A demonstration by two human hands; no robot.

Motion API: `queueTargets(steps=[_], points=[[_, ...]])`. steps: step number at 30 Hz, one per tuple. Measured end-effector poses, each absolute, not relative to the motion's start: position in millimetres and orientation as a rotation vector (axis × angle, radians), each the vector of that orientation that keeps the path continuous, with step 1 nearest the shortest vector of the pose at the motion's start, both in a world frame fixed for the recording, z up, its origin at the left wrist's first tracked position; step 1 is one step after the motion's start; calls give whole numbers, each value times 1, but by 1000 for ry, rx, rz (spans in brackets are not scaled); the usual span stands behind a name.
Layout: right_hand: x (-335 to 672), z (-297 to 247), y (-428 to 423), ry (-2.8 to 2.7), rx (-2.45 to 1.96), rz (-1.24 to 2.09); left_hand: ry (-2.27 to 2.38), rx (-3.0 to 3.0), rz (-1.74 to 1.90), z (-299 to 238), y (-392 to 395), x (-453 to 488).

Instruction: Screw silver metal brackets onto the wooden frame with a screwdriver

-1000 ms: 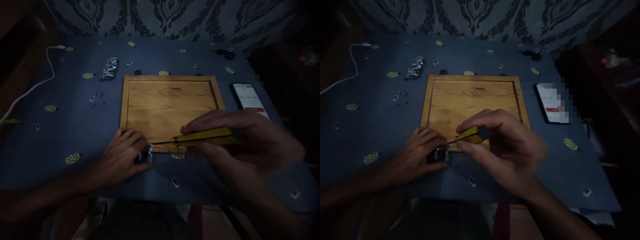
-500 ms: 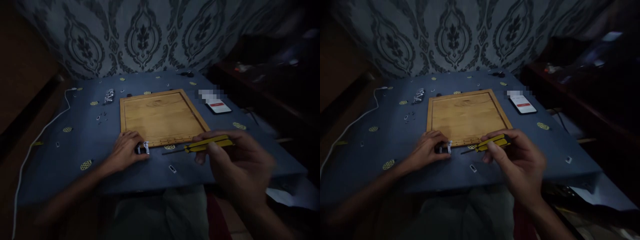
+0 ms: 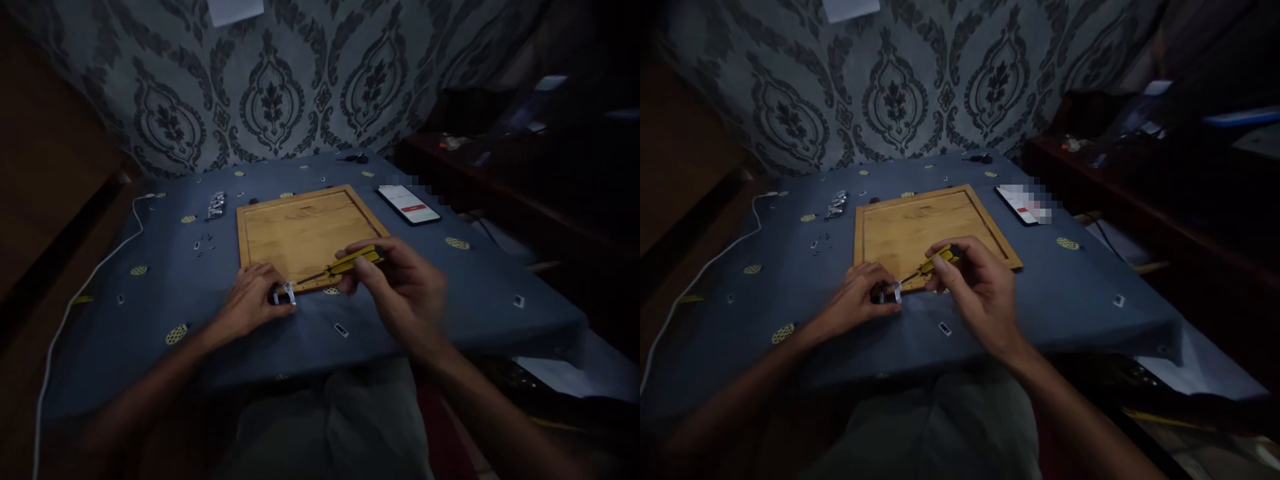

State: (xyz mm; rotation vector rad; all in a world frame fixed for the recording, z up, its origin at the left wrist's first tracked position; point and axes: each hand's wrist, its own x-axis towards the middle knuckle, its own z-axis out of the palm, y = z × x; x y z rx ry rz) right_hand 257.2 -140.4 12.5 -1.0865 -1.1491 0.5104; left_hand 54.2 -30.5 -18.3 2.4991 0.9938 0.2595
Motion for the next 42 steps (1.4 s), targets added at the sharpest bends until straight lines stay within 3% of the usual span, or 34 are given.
queueTargets(steps=[42], points=[[248, 21, -105, -1489, -1279, 505, 952, 2495, 205, -15, -34, 55]])
